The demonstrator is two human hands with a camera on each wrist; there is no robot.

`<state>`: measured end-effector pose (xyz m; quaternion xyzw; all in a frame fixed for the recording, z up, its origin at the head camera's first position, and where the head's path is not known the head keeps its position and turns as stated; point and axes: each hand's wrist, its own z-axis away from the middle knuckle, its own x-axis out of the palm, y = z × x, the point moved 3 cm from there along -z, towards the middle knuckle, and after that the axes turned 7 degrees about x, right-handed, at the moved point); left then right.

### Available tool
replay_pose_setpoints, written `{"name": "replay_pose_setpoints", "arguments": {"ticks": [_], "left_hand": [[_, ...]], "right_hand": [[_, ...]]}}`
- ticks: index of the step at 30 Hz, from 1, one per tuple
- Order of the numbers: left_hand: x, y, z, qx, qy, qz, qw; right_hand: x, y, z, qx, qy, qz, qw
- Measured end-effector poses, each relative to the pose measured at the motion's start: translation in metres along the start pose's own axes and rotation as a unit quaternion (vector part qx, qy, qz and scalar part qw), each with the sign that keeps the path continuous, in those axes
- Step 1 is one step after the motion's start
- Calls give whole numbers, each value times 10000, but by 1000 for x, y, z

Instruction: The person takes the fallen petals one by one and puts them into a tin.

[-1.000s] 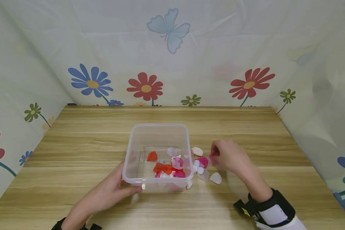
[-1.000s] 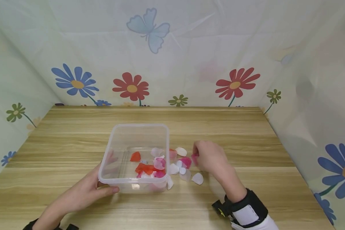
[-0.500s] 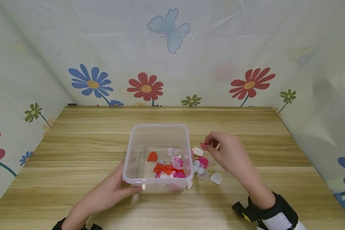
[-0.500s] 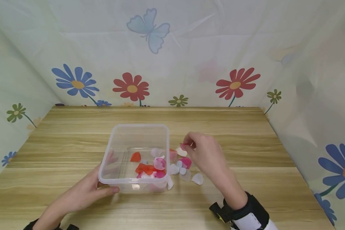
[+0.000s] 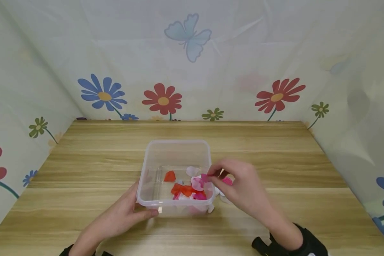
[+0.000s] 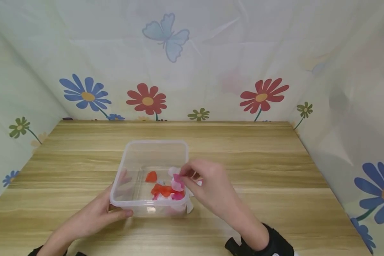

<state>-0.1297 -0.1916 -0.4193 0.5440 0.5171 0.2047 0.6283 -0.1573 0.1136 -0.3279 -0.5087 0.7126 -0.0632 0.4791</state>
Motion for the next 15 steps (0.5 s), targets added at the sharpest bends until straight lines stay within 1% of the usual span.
{"name": "replay_pose_setpoints", "arguments": {"ticks": [3,6,8,10,13,15], "left_hand": [[0,0,0,-67,18,9,10000],[1,-1,0,-231,28,-13,9997],[1,-1,1,-192,17,-75,9998],[1,-1,1,-152,10,-36,9999],[1,-1,2,0,18,-49,10000],[0,-1,1,-81,28,-16,10000]], "right_hand": [[4,-5,2,-28,-228,-123,9997],[8,-7,5,-60,-348,-112,9993],[10,-8,6,-60,-417,-83,9991],[12,-7,7,-22,-470,-15,9989],[14,-7,7,98,-589,60,9982],[14,-6,7,160,-643,125,9977]]}}
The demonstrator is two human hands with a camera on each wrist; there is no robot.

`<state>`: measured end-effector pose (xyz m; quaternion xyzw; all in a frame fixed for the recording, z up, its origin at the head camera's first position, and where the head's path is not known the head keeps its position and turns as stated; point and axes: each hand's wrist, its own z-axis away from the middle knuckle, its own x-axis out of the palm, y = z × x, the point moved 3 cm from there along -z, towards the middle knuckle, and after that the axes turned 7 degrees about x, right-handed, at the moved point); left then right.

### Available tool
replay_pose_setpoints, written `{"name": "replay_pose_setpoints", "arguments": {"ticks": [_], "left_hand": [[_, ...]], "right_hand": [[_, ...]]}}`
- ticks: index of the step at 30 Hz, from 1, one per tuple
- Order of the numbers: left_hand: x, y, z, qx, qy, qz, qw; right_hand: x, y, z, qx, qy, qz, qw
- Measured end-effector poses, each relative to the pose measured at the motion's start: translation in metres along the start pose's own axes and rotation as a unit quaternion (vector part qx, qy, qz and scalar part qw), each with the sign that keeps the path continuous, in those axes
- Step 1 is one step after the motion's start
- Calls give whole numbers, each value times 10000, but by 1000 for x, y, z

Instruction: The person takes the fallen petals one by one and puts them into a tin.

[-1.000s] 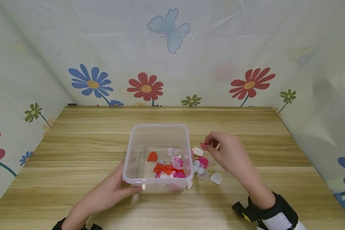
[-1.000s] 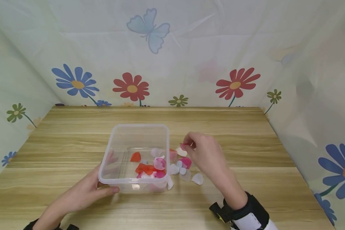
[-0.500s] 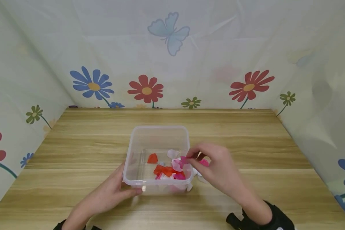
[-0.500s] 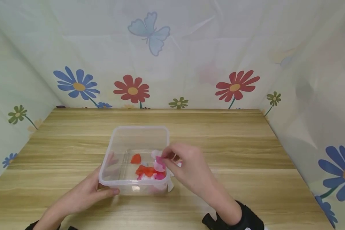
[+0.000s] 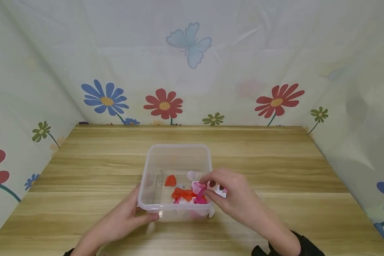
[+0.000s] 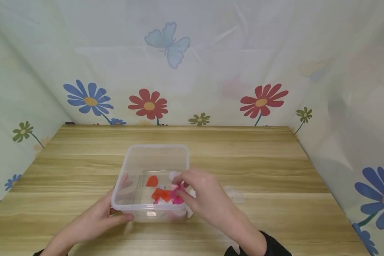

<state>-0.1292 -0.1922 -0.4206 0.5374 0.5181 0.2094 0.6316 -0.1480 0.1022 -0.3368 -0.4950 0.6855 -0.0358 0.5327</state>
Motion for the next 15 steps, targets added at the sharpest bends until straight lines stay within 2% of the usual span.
{"name": "replay_pose_setpoints", "arguments": {"ticks": [4,12,15], "left_hand": [[1,-2,-1,-140,-11,114,9998],[2,-4,-2,0,-43,235,9997],[2,-3,-2,28,-42,216,9998]], "right_hand": [[1,0,1,44,0,34,10000],[-13,5,5,37,524,377,9979],[-20,13,10,200,537,580,9967]]}}
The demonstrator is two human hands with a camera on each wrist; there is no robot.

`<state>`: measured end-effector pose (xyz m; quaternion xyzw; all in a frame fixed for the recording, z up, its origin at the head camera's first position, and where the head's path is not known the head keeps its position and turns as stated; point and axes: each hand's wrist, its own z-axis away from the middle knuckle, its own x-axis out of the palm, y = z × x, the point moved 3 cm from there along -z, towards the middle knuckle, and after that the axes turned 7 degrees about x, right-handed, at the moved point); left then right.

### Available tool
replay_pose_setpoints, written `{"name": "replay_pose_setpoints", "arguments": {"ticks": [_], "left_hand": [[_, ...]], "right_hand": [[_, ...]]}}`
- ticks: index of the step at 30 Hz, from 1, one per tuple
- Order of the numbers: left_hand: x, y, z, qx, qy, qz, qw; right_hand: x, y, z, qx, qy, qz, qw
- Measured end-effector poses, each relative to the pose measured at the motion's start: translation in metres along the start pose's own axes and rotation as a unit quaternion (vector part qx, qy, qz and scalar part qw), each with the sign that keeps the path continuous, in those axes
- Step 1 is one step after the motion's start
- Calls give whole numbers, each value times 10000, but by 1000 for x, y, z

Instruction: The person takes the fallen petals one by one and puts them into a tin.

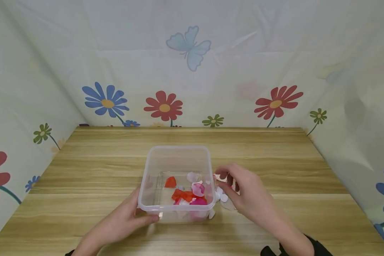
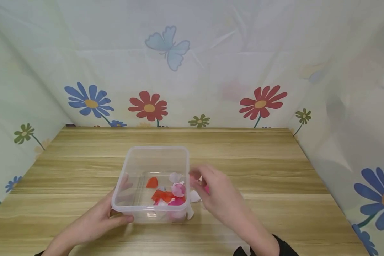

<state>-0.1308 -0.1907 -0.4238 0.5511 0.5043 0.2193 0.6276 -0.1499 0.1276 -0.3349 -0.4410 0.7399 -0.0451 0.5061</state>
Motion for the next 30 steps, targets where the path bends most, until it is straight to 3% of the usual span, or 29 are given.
{"name": "replay_pose_setpoints", "arguments": {"ticks": [3,6,12,16,24,30], "left_hand": [[0,1,0,49,-19,-18,10000],[0,1,0,67,-53,1,10000],[-1,3,0,64,-80,45,9999],[0,3,-1,-47,-63,79,9999],[0,1,-1,-157,-33,48,9999],[0,0,-1,-165,-30,31,9999]], "right_hand": [[-2,13,5,414,-275,293,9983],[-3,27,10,941,-773,700,9901],[6,50,18,1758,-1971,1510,9526],[14,61,23,1951,-2524,1747,9315],[19,73,26,2228,-2759,1906,9154],[24,80,27,2263,-2736,1879,9157]]}}
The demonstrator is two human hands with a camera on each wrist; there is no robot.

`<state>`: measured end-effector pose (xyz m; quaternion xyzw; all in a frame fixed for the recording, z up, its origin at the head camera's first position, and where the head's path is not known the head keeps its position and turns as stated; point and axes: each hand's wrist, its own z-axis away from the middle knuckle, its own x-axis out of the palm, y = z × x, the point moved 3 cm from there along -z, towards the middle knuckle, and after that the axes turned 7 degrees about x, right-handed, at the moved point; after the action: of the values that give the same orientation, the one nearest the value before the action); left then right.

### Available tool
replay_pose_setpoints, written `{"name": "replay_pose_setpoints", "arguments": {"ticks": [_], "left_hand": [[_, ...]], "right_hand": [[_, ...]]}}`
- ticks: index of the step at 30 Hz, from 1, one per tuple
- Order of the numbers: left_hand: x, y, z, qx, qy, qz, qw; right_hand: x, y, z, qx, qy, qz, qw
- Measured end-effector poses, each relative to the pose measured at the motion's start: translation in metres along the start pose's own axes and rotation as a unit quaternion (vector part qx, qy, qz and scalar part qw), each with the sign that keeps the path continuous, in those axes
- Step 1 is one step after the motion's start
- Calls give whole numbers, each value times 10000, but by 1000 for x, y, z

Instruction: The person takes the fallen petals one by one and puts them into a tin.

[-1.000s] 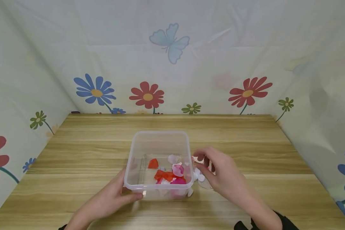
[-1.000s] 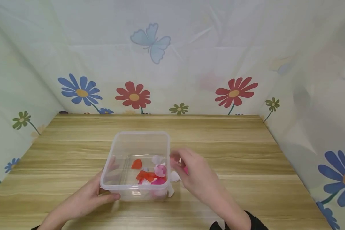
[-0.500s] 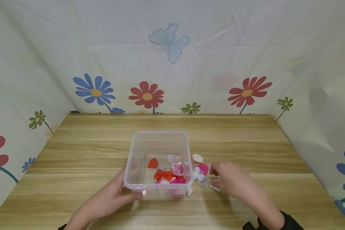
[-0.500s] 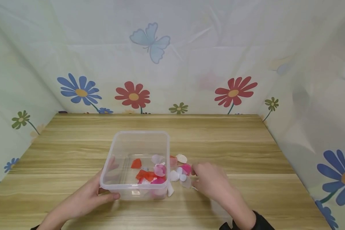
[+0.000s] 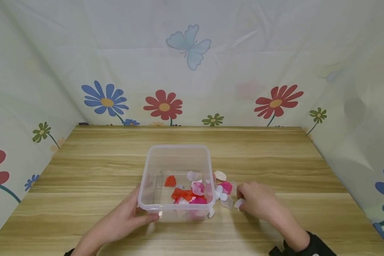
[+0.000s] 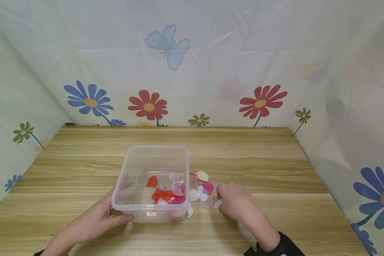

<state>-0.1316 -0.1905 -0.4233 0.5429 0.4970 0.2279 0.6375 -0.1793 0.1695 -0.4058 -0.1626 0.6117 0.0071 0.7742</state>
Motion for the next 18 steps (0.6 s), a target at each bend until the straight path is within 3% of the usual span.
{"name": "replay_pose_setpoints", "arguments": {"ticks": [4,11,18], "left_hand": [[0,0,0,-46,3,2,10000],[0,2,1,221,-35,-61,9997],[0,4,2,234,-36,-53,9997]], "right_hand": [[1,1,-1,-61,72,-63,9999],[-9,0,-1,-198,280,-256,9991],[-35,-8,7,-365,1037,-518,9926]]}}
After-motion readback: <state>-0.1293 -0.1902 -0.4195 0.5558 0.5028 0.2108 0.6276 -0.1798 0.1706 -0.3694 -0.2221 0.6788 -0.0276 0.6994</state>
